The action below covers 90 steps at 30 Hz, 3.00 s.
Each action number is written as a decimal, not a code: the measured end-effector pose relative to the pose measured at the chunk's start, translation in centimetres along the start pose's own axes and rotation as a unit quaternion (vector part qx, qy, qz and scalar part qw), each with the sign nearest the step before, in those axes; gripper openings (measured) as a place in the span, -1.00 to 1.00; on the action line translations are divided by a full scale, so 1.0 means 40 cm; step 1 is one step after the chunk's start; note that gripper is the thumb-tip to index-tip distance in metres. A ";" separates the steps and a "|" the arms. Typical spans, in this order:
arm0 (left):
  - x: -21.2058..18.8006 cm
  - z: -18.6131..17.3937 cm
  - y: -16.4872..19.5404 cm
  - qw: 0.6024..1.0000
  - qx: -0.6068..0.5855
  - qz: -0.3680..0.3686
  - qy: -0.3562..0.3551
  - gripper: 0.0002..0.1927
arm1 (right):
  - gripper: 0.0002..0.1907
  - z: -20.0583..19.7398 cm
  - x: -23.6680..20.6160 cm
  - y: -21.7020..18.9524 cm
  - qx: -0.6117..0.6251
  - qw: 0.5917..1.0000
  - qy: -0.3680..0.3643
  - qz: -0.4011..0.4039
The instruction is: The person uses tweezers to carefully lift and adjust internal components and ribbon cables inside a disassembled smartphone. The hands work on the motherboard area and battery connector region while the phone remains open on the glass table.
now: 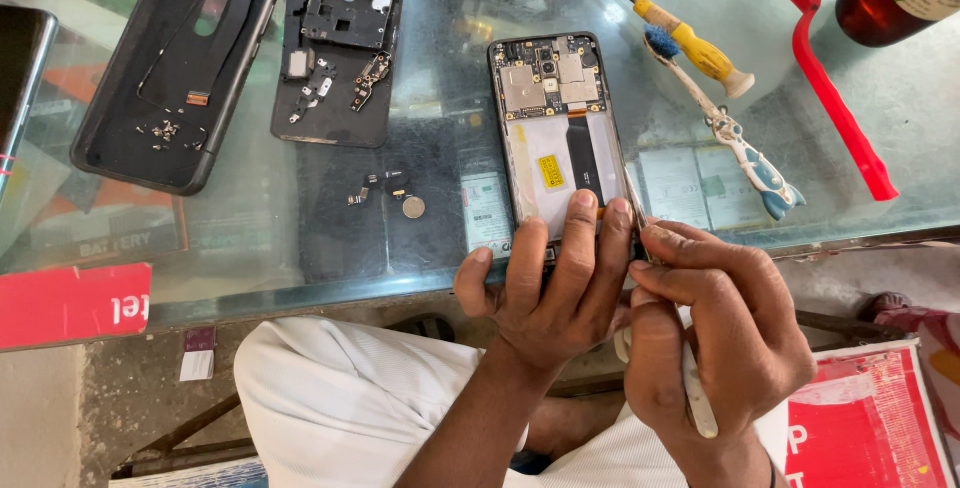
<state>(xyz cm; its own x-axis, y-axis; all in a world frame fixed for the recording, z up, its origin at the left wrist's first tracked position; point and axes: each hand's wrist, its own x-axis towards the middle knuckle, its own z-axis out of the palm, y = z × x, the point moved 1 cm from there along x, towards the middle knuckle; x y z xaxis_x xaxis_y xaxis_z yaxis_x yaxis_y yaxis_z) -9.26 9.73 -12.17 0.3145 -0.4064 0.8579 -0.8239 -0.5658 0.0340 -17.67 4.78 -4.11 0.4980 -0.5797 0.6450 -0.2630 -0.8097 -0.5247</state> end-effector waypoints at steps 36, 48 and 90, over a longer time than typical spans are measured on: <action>0.008 0.005 0.015 1.000 0.004 -0.014 0.016 -0.71 | -0.89 0.029 0.066 -0.011 0.024 0.999 -0.022 -0.003; 0.012 0.008 0.016 0.999 -0.002 -0.014 0.035 -0.76 | -0.88 0.032 0.062 -0.002 0.032 0.999 -0.020 0.005; -0.005 0.021 0.006 0.999 0.003 -0.002 0.049 -0.60 | -0.92 0.028 0.020 0.029 0.066 0.997 0.001 0.044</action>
<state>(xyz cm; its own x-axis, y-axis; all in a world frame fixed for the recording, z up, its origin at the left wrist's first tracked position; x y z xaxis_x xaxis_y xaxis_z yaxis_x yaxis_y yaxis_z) -9.11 9.08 -12.77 0.2692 -0.3329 0.9037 -0.8197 -0.5717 0.0336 -16.66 3.48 -4.83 0.4764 -0.6479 0.5944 -0.1951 -0.7371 -0.6471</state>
